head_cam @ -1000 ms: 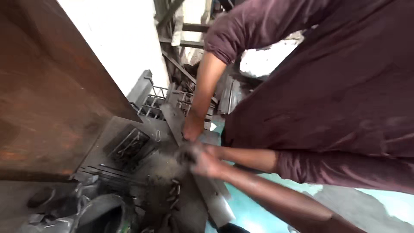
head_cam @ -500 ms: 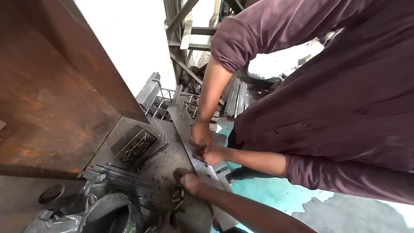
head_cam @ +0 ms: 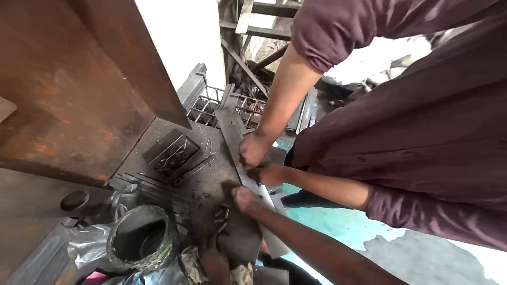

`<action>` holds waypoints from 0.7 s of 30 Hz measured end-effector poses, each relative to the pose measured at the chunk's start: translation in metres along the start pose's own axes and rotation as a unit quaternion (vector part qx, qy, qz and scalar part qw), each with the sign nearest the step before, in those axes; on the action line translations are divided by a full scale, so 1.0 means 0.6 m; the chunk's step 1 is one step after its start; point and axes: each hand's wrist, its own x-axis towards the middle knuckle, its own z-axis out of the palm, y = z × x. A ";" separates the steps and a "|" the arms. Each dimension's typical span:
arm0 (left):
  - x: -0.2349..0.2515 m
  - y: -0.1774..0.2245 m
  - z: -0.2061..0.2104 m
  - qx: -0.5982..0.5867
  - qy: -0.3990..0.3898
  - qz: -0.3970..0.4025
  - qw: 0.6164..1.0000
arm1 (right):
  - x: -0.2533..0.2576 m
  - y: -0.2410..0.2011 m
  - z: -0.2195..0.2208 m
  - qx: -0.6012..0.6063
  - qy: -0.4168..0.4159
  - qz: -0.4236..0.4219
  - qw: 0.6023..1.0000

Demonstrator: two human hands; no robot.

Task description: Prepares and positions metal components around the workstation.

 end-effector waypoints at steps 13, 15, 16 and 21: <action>0.000 0.011 -0.010 0.010 0.005 -0.047 0.999 | 0.021 -0.079 0.013 0.006 -0.032 -0.080 0.996; 0.001 0.004 -0.010 -0.027 0.042 -0.048 0.998 | 0.023 -0.096 0.012 -0.019 -0.058 -0.072 0.996; 0.001 -0.002 -0.010 -0.052 0.055 -0.053 0.996 | 0.025 -0.101 0.014 -0.028 -0.063 -0.069 0.995; 0.007 0.038 -0.093 -0.316 0.049 -0.172 0.932 | 0.035 -0.119 0.025 -0.045 -0.085 -0.071 0.993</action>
